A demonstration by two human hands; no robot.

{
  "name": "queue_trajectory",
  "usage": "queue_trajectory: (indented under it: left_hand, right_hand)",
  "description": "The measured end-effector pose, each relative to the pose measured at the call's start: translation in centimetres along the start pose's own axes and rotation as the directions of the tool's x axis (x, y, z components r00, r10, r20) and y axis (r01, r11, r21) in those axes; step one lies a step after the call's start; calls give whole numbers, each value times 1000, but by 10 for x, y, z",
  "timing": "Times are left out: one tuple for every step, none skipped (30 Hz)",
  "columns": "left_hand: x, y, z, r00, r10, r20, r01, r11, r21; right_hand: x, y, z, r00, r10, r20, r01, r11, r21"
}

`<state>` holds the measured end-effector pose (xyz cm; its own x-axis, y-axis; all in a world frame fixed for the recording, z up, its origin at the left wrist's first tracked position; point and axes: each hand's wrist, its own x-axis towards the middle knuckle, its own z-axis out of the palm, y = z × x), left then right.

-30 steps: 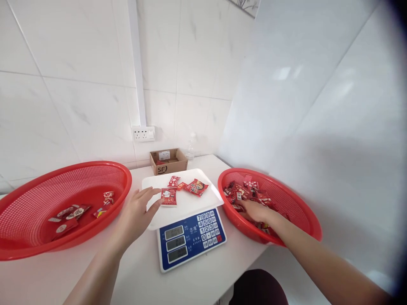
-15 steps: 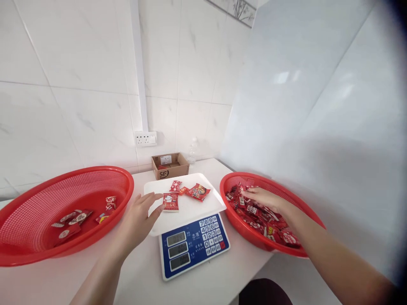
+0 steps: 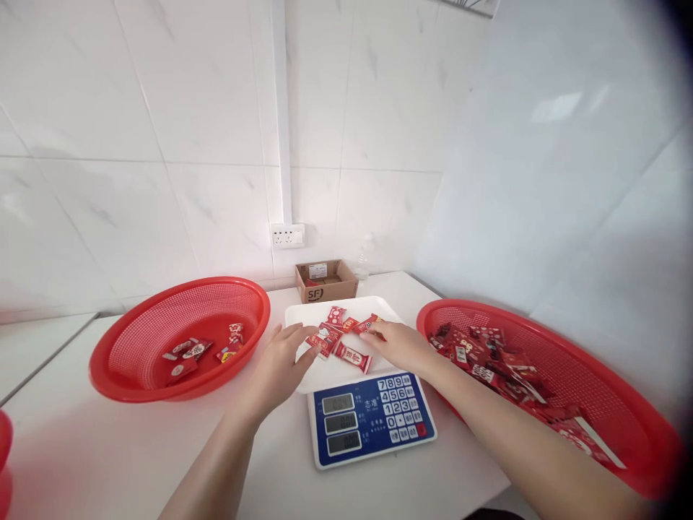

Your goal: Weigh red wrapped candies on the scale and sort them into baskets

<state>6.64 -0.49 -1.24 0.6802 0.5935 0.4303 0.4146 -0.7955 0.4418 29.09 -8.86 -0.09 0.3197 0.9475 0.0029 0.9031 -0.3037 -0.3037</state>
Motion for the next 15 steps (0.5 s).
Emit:
queue_trajectory:
  left_hand:
    - [0, 0, -1, 1000, 7, -2, -7, 1000, -4]
    - [0, 0, -1, 1000, 15, -2, -15, 1000, -8]
    - [1, 0, -2, 1000, 20, -1, -20, 1000, -12]
    - [1, 0, -2, 1000, 20, 1, -20, 1000, -16]
    - [1, 0, -2, 1000, 17, 2, -17, 1000, -18]
    - [1, 0, -1, 1000, 15, 2, -15, 1000, -18]
    - [1, 0, -1, 1000, 11, 1, -11, 1000, -16]
    - [1, 0, -1, 1000, 8, 0, -8, 1000, -13]
    - [1, 0, -1, 1000, 6, -1, -6, 1000, -11]
    - [1, 0, -1, 1000, 6, 0, -6, 1000, -11]
    - [0, 0, -2, 1000, 8, -1, -8, 1000, -13]
    - [0, 0, -2, 1000, 10, -1, -10, 1000, -17]
    - [0, 0, -2, 1000, 16, -2, -16, 1000, -21]
    - [0, 1, -3, 1000, 22, -3, -22, 999, -26]
    - [0, 1, -3, 1000, 27, -4, -27, 999, -30]
  right_hand:
    - [-1, 1, 3, 999, -22, 28, 21, 1000, 5]
    - [-2, 2, 5, 997, -42, 57, 41, 999, 11]
    - [-3, 4, 8, 995, -61, 84, 59, 998, 19]
    - [-3, 6, 10, 992, -76, 102, 73, 997, 29]
    - [-3, 7, 13, 990, -89, 107, 85, 996, 42]
    - [-1, 8, 15, 989, -104, 104, 98, 993, 61]
    - [1, 8, 17, 988, -126, 89, 118, 989, 88]
    - [3, 8, 18, 987, -147, 64, 138, 983, 123]
    - [5, 7, 18, 986, -166, 27, 159, 974, 159]
    - [8, 6, 19, 983, -182, -21, 183, 964, 194]
    - [10, 5, 18, 977, -197, -78, 209, 952, 222]
    - [11, 5, 18, 969, -208, -135, 236, 942, 238]
    - [11, 4, 17, 958, -220, -185, 261, 934, 242]
    - [11, 4, 17, 947, -236, -219, 286, 928, 237]
    - [9, 4, 16, 938, -257, -231, 309, 924, 227]
